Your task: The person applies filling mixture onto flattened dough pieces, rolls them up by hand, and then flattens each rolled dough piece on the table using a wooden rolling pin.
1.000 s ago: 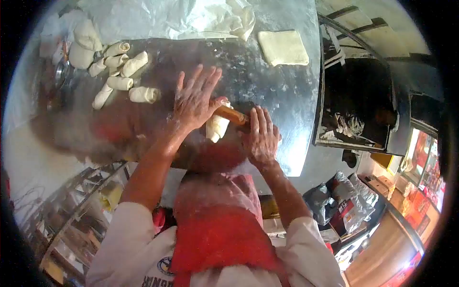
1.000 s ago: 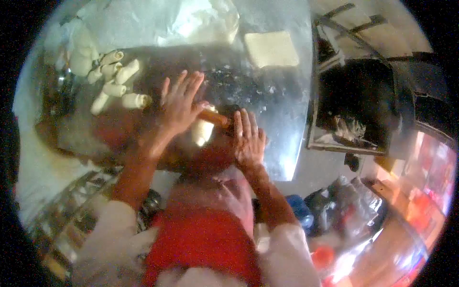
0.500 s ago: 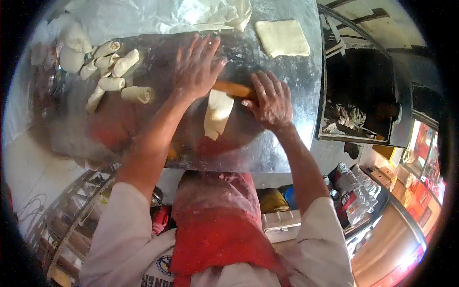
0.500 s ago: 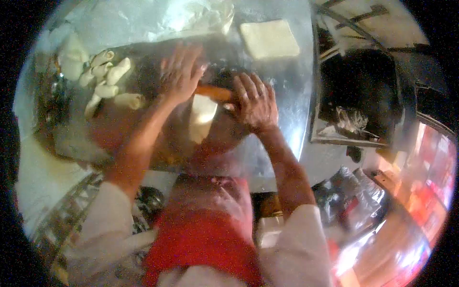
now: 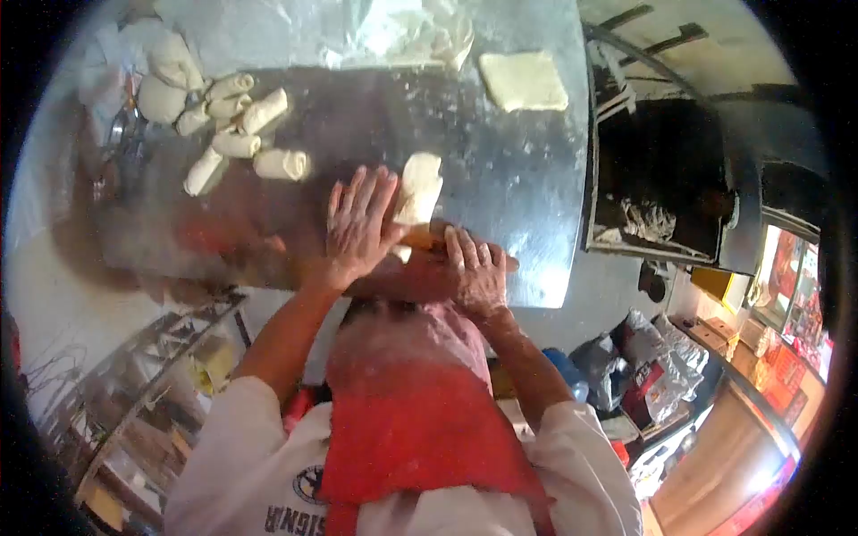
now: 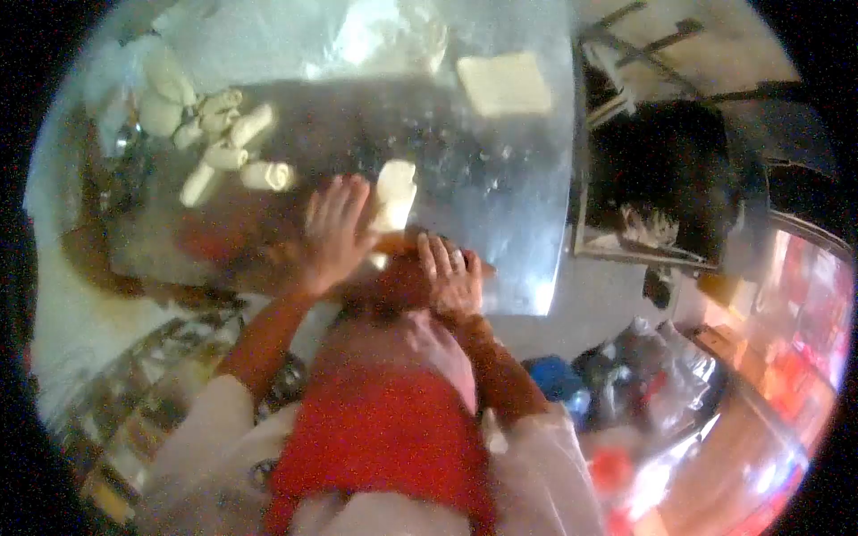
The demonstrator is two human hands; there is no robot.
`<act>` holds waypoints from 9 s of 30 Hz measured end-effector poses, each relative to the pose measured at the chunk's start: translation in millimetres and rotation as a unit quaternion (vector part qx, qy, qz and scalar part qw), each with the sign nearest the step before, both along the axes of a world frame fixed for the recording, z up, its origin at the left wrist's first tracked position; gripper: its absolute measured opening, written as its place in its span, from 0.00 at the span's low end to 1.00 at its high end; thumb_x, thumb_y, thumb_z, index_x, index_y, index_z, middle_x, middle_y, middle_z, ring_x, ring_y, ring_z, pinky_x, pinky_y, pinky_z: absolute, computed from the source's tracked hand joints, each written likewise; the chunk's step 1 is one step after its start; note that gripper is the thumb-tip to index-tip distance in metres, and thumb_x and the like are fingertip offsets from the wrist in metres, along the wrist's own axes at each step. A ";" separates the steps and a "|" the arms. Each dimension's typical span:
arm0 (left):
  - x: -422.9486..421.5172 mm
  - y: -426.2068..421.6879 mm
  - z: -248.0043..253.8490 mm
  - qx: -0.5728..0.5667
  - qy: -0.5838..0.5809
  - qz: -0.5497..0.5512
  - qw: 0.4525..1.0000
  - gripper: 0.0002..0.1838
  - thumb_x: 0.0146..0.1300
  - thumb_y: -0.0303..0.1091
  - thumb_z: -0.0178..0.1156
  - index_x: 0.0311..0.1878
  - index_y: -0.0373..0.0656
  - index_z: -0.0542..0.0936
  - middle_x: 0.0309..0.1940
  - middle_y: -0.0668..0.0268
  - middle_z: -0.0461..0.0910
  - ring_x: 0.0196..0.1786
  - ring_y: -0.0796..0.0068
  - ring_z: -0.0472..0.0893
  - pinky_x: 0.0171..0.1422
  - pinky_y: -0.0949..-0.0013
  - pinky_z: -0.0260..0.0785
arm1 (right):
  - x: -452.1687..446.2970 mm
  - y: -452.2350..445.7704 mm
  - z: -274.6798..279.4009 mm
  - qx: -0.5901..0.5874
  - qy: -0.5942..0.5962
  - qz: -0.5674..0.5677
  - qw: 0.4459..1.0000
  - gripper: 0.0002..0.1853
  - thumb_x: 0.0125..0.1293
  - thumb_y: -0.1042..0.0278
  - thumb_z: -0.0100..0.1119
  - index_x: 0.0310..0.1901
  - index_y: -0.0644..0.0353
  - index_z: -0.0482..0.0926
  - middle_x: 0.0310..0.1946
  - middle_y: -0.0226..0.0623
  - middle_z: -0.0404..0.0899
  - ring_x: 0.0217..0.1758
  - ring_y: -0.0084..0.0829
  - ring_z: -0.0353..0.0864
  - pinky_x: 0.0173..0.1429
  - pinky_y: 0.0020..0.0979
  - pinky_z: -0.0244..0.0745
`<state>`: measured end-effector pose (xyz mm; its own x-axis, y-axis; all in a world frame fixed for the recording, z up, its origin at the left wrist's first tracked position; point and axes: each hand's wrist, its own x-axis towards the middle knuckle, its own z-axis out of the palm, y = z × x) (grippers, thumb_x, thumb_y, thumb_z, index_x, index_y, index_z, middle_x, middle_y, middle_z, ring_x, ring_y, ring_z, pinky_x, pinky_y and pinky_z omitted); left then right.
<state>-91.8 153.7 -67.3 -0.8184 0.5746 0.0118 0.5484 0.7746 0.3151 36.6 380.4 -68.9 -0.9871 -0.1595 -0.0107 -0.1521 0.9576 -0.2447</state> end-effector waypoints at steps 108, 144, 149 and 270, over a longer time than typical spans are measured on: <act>-83.4 32.8 -2.7 -0.040 0.056 -0.014 0.998 0.48 0.71 0.68 0.52 0.84 0.46 0.56 0.81 0.55 0.62 0.83 0.51 0.59 0.82 0.30 0.44 | -91.1 42.1 -4.3 -0.038 -0.039 -0.112 0.992 0.43 0.74 0.33 0.49 0.81 0.53 0.59 0.81 0.46 0.59 0.83 0.50 0.58 0.79 0.59 0.57; -44.2 52.4 -8.6 0.093 -0.110 0.077 0.987 0.37 0.62 0.44 0.70 0.73 0.45 0.70 0.68 0.50 0.72 0.70 0.44 0.72 0.71 0.47 0.67 | -13.7 37.9 15.7 -0.058 -0.014 -0.004 0.998 0.24 0.67 0.61 0.59 0.66 0.47 0.76 0.63 0.34 0.76 0.67 0.39 0.74 0.70 0.49 0.65; -53.6 49.5 4.1 0.067 -0.159 -0.004 0.985 0.18 0.62 0.32 0.67 0.54 0.41 0.79 0.45 0.53 0.82 0.51 0.50 0.82 0.57 0.53 0.75 | 20.2 55.0 4.9 -0.066 0.059 0.006 0.996 0.25 0.60 0.64 0.68 0.60 0.49 0.80 0.60 0.37 0.78 0.63 0.42 0.78 0.63 0.48 0.72; -146.9 7.3 -12.4 0.021 0.043 0.013 0.999 0.46 0.68 0.60 0.61 0.81 0.41 0.62 0.82 0.47 0.57 0.83 0.44 0.57 0.83 0.36 0.45 | -165.2 40.2 -19.0 -0.012 0.024 -0.087 0.996 0.40 0.74 0.39 0.53 0.80 0.54 0.61 0.79 0.50 0.62 0.82 0.51 0.60 0.81 0.60 0.52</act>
